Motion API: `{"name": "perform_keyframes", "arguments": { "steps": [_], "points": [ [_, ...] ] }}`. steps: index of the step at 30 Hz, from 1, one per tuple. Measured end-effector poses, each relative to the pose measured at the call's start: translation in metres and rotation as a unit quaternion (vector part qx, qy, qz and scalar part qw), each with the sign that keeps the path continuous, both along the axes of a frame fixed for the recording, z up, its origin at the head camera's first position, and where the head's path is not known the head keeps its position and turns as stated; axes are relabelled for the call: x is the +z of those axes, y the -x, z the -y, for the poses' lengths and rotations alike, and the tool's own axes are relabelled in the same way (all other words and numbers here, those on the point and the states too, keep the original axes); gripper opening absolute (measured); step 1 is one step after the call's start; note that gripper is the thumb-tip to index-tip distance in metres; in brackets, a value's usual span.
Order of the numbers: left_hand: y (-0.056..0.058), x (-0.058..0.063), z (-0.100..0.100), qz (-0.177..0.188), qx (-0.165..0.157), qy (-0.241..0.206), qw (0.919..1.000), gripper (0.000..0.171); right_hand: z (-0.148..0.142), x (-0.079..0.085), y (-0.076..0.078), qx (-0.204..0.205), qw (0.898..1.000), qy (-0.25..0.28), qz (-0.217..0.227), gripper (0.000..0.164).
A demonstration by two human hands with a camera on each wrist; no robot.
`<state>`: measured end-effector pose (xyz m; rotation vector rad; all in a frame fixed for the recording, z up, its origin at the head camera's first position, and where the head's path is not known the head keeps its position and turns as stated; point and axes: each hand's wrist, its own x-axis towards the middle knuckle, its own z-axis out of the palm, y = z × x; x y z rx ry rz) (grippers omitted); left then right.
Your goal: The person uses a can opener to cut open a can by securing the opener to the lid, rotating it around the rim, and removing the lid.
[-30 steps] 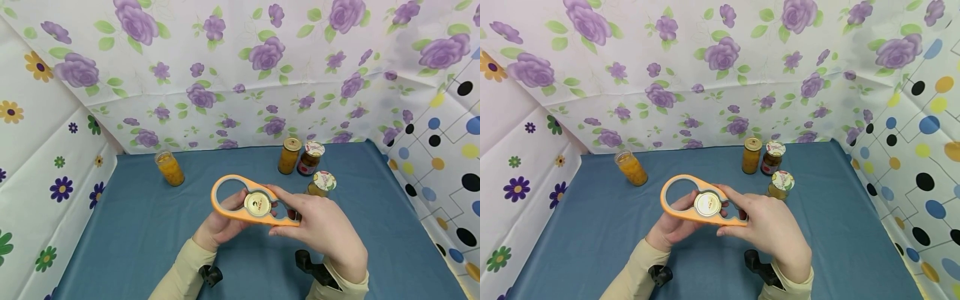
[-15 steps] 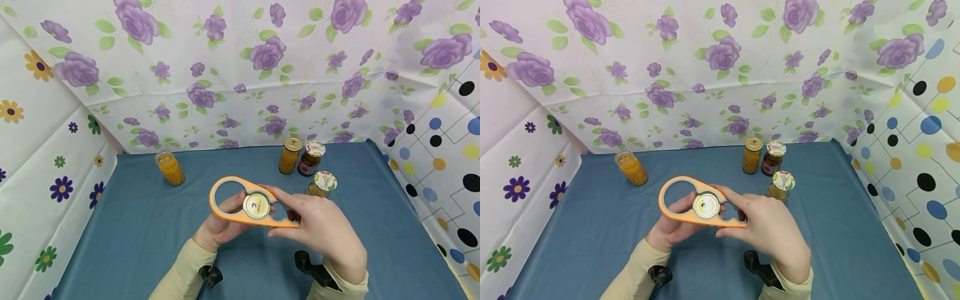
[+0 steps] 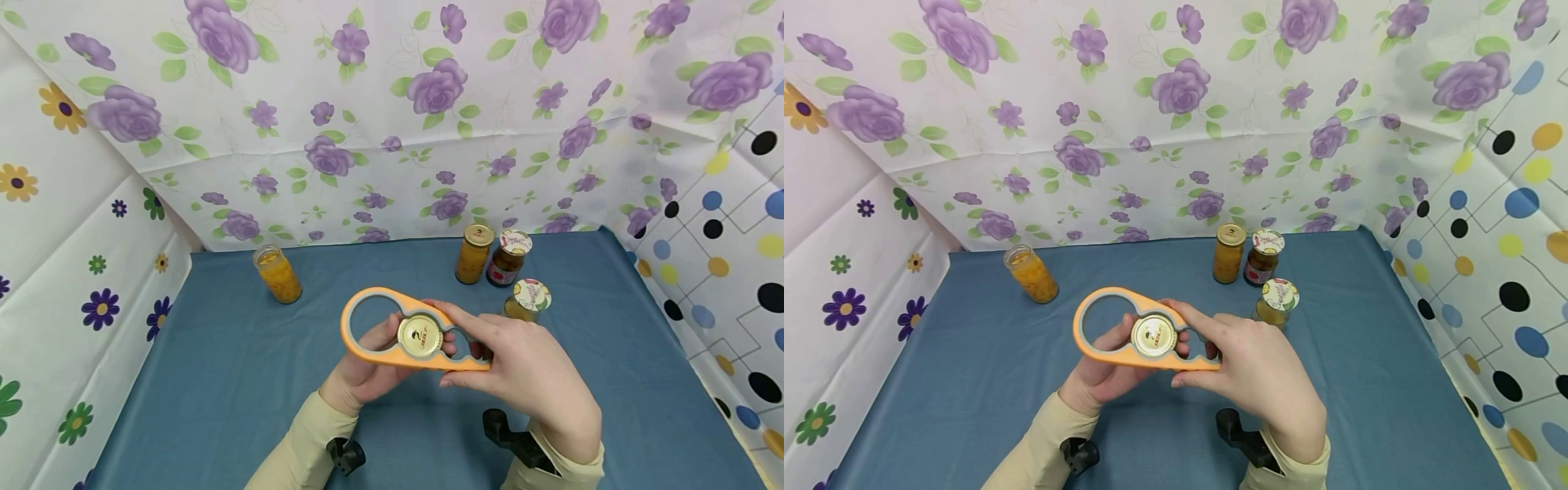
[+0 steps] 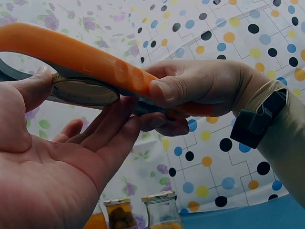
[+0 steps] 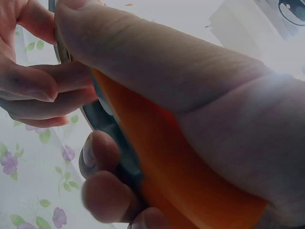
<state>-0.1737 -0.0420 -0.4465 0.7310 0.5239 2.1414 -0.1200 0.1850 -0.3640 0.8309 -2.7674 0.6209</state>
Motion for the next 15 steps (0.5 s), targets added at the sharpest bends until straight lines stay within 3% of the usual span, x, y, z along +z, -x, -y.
{"name": "perform_keyframes", "arguments": {
  "steps": [15],
  "points": [
    [0.0006,-0.0025,-0.0019,-0.035,-0.003,-0.007,0.9994,0.061,-0.0003,0.0,0.0005,0.01,1.0,0.009,0.002,0.089]
  ]
}}
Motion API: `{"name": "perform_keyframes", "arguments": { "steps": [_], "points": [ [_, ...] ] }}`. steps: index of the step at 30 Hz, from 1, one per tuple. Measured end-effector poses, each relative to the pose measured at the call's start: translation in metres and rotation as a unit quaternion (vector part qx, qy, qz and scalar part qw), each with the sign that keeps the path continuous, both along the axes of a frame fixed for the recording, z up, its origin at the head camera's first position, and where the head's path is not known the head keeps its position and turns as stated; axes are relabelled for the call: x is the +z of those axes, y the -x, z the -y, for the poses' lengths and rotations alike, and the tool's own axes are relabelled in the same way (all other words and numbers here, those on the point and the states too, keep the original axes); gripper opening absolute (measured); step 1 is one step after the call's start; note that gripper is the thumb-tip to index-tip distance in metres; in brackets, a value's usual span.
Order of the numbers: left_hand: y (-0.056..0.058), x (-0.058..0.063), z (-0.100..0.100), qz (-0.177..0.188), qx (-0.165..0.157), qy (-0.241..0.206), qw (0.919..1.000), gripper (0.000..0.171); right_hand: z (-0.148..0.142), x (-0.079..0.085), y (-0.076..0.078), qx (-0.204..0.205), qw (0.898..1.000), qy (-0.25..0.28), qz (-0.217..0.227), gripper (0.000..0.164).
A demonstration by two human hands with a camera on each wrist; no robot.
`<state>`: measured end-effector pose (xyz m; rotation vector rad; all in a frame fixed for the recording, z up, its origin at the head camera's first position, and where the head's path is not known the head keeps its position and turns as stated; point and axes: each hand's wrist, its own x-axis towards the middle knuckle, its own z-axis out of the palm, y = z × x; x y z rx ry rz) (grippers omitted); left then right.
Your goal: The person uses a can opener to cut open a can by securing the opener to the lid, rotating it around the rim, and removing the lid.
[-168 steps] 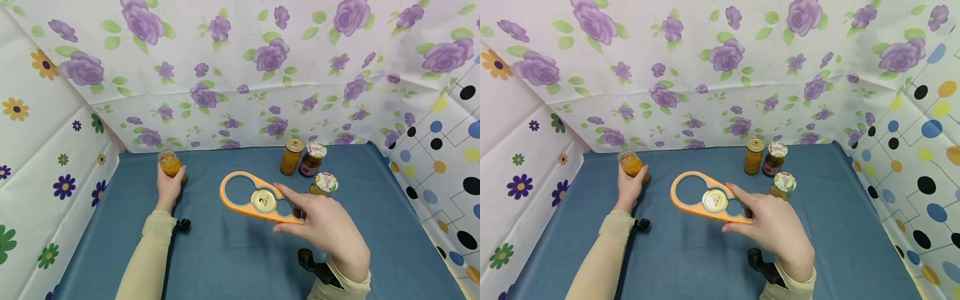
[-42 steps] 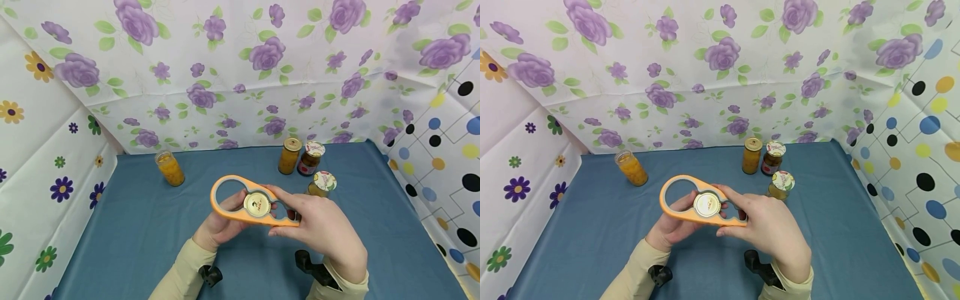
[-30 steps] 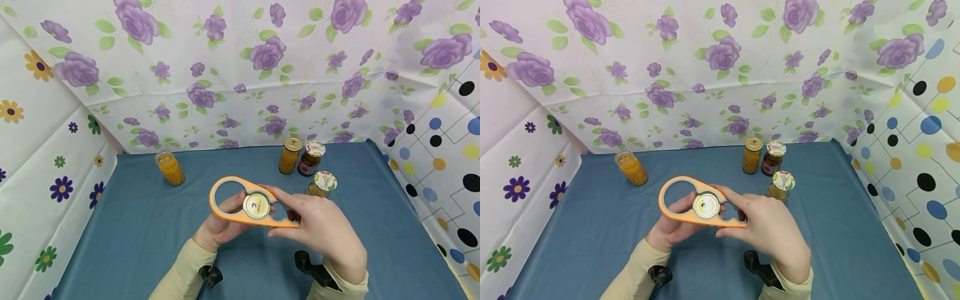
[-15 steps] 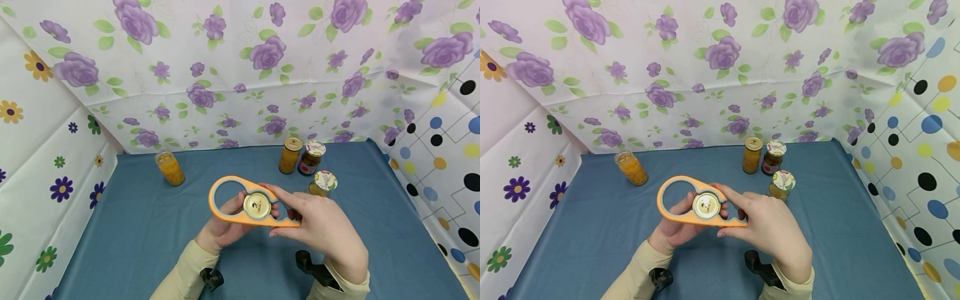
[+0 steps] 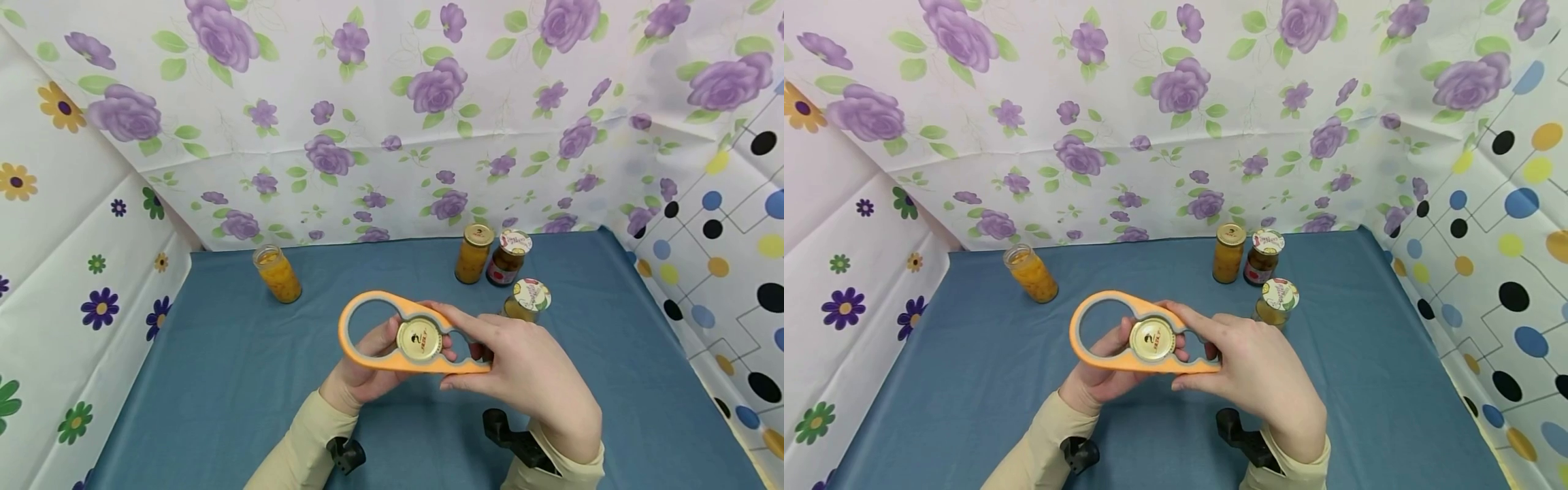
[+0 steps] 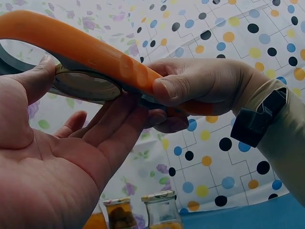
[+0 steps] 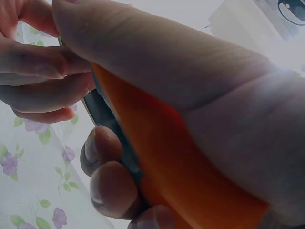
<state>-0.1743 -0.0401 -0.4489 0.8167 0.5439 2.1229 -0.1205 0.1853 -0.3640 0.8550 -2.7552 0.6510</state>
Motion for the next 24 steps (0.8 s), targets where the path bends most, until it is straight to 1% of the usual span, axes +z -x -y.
{"name": "perform_keyframes", "arguments": {
  "steps": [7,12,19,24],
  "points": [
    [0.0009,-0.0012,-0.0011,-0.033,0.006,0.007,0.9994,0.058,-0.0006,0.0004,-0.0018,0.0,1.0,0.005,0.004,0.088],
    [0.0002,0.0002,-0.0005,-0.044,0.009,0.007,0.999,0.059,-0.0005,0.0005,-0.0018,0.005,1.0,0.01,-0.001,0.087],
    [0.0002,0.0012,0.0002,-0.057,0.015,0.01,0.9982,0.059,-0.0006,-0.0012,-0.0018,0.006,1.0,0.004,-0.025,0.084],
    [0.001,0.0024,0.0015,-0.059,0.024,0.029,0.9975,0.057,-0.0006,-0.0011,-0.0019,0.0,0.999,-0.001,-0.044,0.083]
  ]
}}
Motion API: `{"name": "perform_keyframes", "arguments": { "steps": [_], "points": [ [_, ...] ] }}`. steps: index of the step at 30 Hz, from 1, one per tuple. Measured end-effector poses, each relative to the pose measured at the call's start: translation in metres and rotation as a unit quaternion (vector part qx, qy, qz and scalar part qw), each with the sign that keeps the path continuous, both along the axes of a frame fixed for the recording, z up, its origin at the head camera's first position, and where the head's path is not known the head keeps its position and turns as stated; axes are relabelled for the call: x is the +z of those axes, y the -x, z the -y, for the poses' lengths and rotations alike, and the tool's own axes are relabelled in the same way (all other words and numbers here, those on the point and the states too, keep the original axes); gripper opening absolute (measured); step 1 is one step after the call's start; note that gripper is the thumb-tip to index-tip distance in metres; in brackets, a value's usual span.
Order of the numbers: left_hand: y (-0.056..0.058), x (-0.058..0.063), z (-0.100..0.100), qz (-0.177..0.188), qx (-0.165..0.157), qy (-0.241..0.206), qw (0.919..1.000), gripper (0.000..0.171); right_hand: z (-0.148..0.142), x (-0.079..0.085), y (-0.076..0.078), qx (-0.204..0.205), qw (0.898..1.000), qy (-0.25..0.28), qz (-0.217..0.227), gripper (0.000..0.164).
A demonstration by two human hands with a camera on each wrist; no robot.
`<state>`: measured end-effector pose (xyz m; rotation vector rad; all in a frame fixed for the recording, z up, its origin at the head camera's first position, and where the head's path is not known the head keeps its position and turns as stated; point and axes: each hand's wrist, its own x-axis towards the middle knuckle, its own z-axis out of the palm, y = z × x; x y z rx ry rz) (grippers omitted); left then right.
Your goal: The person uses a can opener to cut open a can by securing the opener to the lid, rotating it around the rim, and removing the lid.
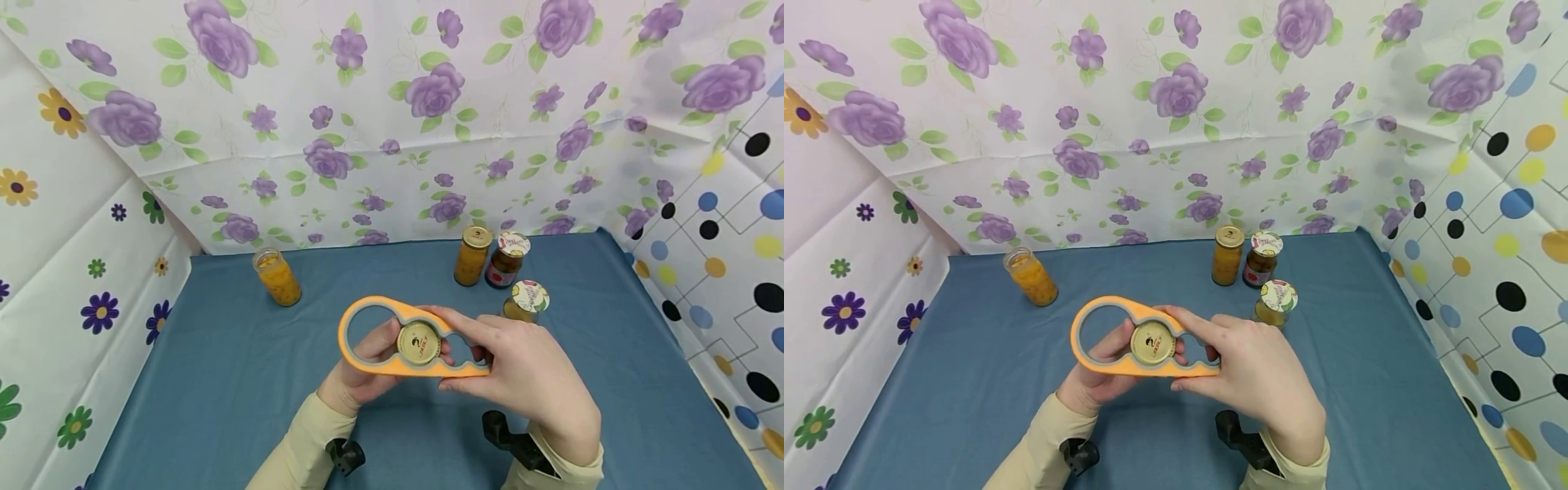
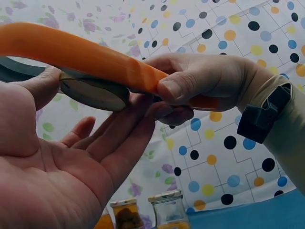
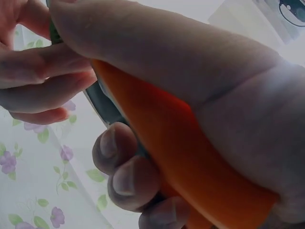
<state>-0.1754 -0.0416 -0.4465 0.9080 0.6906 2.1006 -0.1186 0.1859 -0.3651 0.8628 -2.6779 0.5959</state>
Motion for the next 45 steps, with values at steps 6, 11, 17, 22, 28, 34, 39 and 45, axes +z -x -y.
{"name": "perform_keyframes", "arguments": {
  "steps": [6,11,17,22,28,34,39,45],
  "points": [
    [0.002,0.0,0.002,0.01,0.009,0.02,0.9997,0.057,-0.001,0.0,0.0,-0.002,1.0,0.003,-0.014,0.088],
    [0.003,0.001,0.005,0.007,0.022,0.036,0.9991,0.057,-0.001,0.0,0.0,0.002,1.0,0.011,-0.023,0.089],
    [0.006,0.003,0.014,0.001,0.062,0.062,0.9962,0.05,0.0,0.0,0.001,0.004,0.999,0.018,-0.028,0.088],
    [0.011,0.001,0.032,0.003,0.11,0.097,0.9892,0.041,0.0,0.0,0.0,-0.001,0.999,0.013,-0.037,0.088],
    [0.017,-0.003,0.064,0.011,0.178,0.149,0.9725,0.036,0.001,0.001,0.0,0.003,0.999,0.008,-0.041,0.089],
    [0.025,-0.006,0.1,0.016,0.259,0.226,0.939,0.04,0.001,0.001,0.0,0.007,0.999,0.011,-0.04,0.088],
    [0.029,-0.013,0.126,0.005,0.338,0.301,0.8916,0.046,0.0,0.001,0.0,0.005,0.999,0.011,-0.04,0.087],
    [0.03,-0.023,0.143,-0.015,0.398,0.362,0.8429,0.045,0.0,0.001,0.001,0.006,0.999,0.009,-0.041,0.088]
  ]
}}
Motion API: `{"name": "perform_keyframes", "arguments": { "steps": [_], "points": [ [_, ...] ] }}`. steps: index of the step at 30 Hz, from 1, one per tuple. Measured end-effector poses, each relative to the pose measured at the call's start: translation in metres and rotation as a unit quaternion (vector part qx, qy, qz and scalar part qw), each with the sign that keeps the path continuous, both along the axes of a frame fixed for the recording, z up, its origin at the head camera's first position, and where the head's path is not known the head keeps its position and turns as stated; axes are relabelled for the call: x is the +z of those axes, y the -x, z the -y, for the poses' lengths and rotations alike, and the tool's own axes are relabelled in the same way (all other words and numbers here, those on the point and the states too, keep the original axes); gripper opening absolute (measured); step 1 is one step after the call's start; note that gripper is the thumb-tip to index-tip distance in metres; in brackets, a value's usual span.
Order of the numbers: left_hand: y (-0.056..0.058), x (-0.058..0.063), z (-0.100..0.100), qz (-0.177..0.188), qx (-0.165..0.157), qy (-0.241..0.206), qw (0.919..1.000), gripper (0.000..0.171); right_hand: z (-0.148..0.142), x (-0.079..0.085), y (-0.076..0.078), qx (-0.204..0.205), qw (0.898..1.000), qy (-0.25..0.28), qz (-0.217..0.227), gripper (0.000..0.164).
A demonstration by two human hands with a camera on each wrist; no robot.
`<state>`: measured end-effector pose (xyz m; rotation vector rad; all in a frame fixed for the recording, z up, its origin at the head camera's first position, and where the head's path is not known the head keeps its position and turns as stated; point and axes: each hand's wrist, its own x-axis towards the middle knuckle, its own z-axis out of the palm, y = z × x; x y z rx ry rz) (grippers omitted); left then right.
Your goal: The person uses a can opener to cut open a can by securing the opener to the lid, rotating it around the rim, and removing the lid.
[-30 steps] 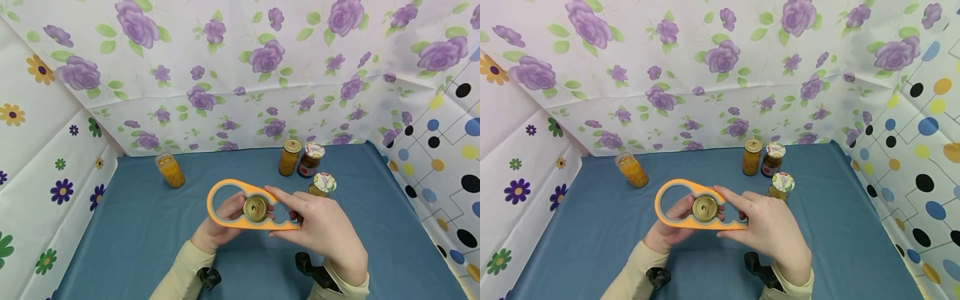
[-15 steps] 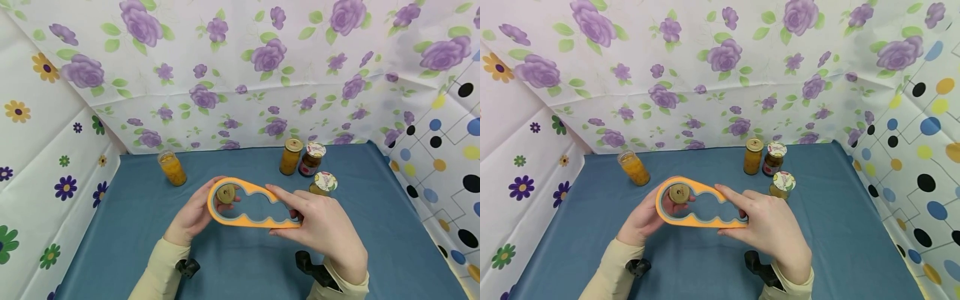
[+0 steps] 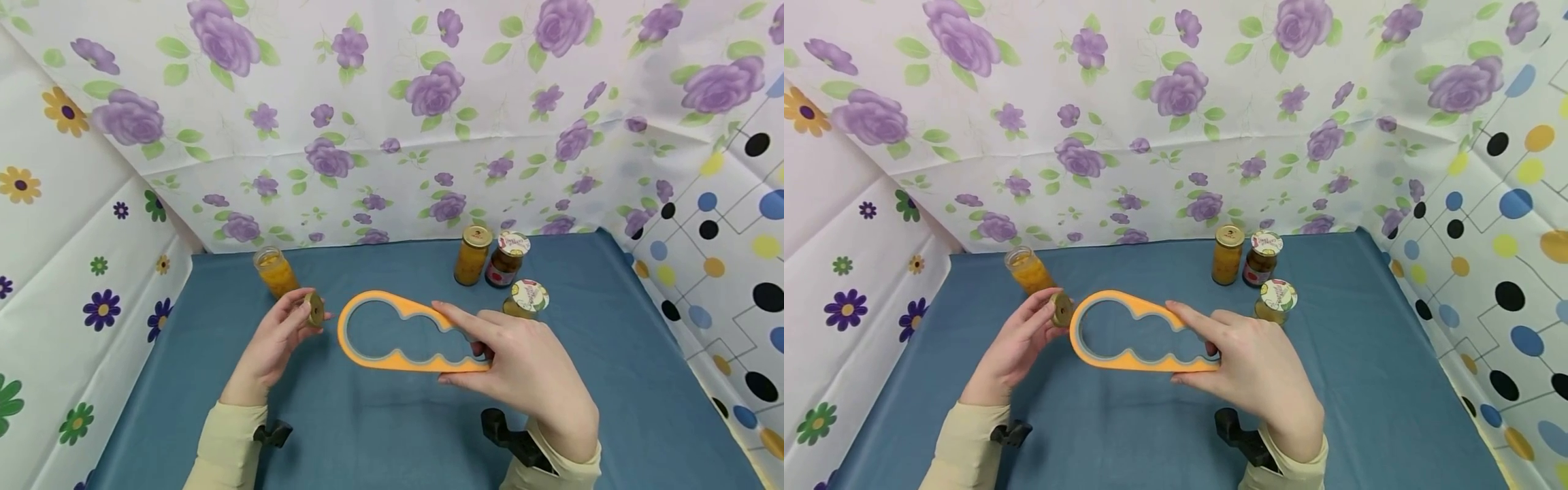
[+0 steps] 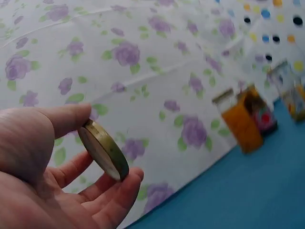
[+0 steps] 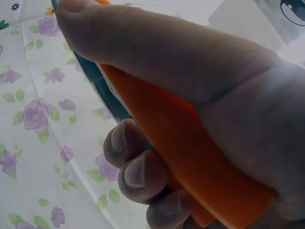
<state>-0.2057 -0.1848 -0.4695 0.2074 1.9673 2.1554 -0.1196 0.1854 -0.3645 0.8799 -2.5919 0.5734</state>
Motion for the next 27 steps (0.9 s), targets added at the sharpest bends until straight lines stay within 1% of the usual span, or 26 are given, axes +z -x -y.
{"name": "perform_keyframes", "arguments": {
  "steps": [3,6,8,11,14,18,21,25,27],
  "points": [
    [0.002,-0.011,0.005,-0.017,0.041,0.068,0.9967,0.047,0.0,-0.001,0.001,0.001,1.0,0.0,0.002,0.09],
    [0.005,-0.023,0.01,-0.021,0.081,0.13,0.988,0.052,0.0,-0.001,0.001,0.001,1.0,-0.003,0.006,0.09],
    [0.007,-0.029,0.013,-0.022,0.099,0.16,0.9819,0.055,0.0,-0.001,0.002,0.001,1.0,-0.005,0.006,0.09],
    [0.011,-0.036,0.018,-0.027,0.121,0.193,0.9733,0.058,0.0,-0.002,0.003,0.002,1.0,-0.008,0.007,0.089],
    [0.014,-0.041,0.023,-0.035,0.142,0.229,0.9623,0.058,0.0,-0.002,0.004,0.003,1.0,-0.01,0.01,0.089],
    [0.014,-0.047,0.028,-0.05,0.164,0.296,0.9397,0.056,0.0,-0.003,0.005,0.002,1.0,-0.011,0.013,0.09],
    [0.016,-0.05,0.03,-0.059,0.176,0.327,0.9266,0.057,0.001,-0.004,0.005,0.001,1.0,-0.015,0.013,0.09],
    [0.019,-0.053,0.031,-0.072,0.193,0.342,0.9168,0.059,0.001,-0.005,0.006,0.001,1.0,-0.019,0.015,0.09],
    [0.02,-0.055,0.032,-0.082,0.199,0.353,0.9103,0.059,0.002,-0.005,0.007,0.001,1.0,-0.02,0.017,0.09]
  ]
}}
